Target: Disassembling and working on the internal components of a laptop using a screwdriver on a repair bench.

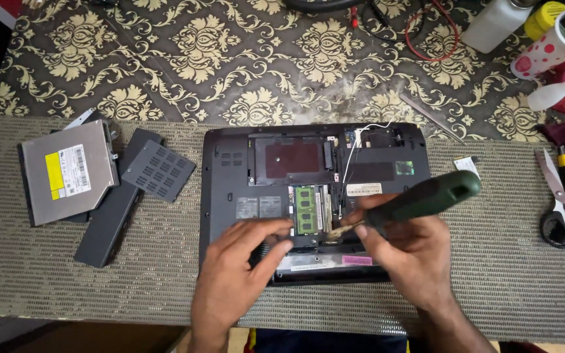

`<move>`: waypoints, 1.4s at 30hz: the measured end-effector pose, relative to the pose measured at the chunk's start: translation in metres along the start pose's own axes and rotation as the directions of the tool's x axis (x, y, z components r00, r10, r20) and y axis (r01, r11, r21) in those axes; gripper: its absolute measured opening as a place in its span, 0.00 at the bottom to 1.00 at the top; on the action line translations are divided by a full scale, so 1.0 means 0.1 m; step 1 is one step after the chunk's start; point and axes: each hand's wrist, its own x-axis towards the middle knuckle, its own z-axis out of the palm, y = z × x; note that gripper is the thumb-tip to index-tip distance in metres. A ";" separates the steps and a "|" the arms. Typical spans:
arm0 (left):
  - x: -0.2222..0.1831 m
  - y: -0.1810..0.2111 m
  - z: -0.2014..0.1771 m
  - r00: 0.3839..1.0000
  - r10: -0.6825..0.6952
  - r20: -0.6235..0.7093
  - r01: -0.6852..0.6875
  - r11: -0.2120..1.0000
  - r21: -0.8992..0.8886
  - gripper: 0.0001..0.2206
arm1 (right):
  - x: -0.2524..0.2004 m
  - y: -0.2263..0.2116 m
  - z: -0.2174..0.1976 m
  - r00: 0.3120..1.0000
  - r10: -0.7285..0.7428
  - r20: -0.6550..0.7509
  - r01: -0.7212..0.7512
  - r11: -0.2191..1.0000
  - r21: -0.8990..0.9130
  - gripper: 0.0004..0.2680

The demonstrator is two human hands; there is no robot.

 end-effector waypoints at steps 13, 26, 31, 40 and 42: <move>-0.06 -0.36 -0.48 0.853 -0.464 -0.238 0.494 0.865 0.084 0.23 | 0.33 -0.07 -0.71 0.946 -0.089 -0.312 -0.018 0.946 -0.325 0.18; -0.01 -0.34 -0.48 0.665 -0.742 -0.083 0.747 0.662 0.065 0.29 | 0.62 -0.11 -0.68 0.992 -0.045 -0.121 0.020 0.980 -0.197 0.17; 0.00 -0.41 -0.51 0.655 -0.751 -0.085 0.756 0.649 0.089 0.29 | 0.70 -0.29 -0.69 0.945 0.064 -0.322 -0.103 0.989 -0.106 0.14; 0.00 -0.41 -0.50 0.667 -0.736 -0.118 0.745 0.656 0.121 0.29 | 1.12 -0.39 -0.66 0.935 -0.014 -0.353 -0.037 0.990 -0.135 0.30; -0.01 -0.41 -0.50 0.665 -0.738 -0.114 0.747 0.658 0.094 0.28 | 1.19 -0.29 -0.59 0.951 -0.007 -0.310 -0.017 0.997 -0.073 0.44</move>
